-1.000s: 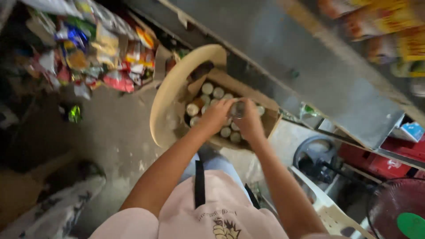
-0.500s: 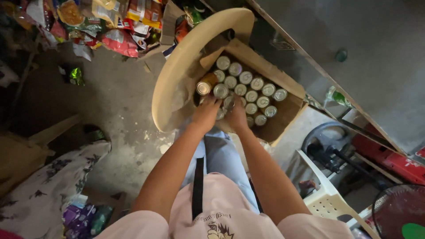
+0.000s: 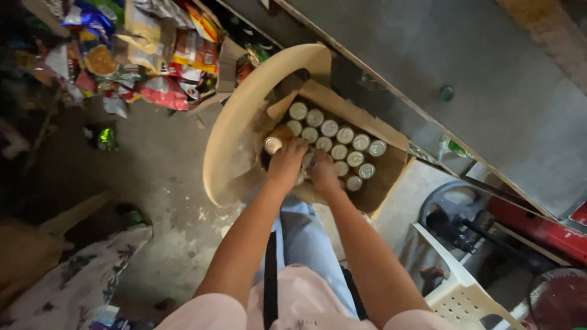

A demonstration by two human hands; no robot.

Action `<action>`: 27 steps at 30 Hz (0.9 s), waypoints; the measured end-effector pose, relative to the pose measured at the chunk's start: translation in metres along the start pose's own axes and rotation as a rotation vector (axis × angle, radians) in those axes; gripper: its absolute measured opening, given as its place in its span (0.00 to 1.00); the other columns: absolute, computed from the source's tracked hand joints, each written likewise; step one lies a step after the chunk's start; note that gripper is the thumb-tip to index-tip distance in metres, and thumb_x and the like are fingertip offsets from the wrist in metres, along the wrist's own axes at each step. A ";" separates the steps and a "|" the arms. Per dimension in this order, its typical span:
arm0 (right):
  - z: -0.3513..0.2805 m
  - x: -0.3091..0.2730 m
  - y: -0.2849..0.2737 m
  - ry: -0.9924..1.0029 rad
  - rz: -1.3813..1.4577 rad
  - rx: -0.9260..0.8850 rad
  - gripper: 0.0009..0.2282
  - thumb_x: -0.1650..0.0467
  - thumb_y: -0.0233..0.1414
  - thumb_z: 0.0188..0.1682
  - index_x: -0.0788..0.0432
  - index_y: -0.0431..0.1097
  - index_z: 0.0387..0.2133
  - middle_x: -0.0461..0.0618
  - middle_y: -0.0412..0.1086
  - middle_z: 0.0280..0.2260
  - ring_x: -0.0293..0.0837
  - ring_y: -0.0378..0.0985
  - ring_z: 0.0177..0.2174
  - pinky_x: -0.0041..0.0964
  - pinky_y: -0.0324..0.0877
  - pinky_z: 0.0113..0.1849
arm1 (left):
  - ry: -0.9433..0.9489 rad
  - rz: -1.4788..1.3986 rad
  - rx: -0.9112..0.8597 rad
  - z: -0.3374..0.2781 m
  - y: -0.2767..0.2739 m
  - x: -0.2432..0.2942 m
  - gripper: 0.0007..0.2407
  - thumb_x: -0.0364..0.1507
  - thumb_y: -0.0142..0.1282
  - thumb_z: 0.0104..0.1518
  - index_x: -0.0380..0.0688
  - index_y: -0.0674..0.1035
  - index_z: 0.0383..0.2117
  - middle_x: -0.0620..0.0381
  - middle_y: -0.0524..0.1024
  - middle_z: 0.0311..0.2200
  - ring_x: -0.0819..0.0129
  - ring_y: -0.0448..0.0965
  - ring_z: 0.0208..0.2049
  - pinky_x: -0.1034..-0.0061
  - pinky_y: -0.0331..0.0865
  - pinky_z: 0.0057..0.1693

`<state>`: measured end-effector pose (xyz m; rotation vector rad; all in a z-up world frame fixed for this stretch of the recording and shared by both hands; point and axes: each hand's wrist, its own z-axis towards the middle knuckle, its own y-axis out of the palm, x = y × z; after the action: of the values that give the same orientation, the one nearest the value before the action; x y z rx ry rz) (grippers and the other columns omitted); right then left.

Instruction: The person is taking canned goods from a cardboard box and placing them onto a store shelf.

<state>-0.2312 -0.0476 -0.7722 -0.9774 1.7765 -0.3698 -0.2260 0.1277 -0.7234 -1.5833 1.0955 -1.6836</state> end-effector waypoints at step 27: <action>-0.023 -0.030 -0.036 -0.080 -0.024 0.042 0.35 0.78 0.57 0.37 0.66 0.50 0.62 0.76 0.57 0.57 0.74 0.63 0.51 0.56 0.66 0.49 | 0.004 0.204 -0.144 -0.005 -0.001 -0.008 0.19 0.25 0.52 0.54 0.41 0.74 0.54 0.46 0.72 0.50 0.48 0.71 0.55 0.55 0.70 0.54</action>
<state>-0.2313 -0.0521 -0.7203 -0.9717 1.6799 -0.3761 -0.2294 0.1364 -0.7263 -1.4970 1.3586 -1.5028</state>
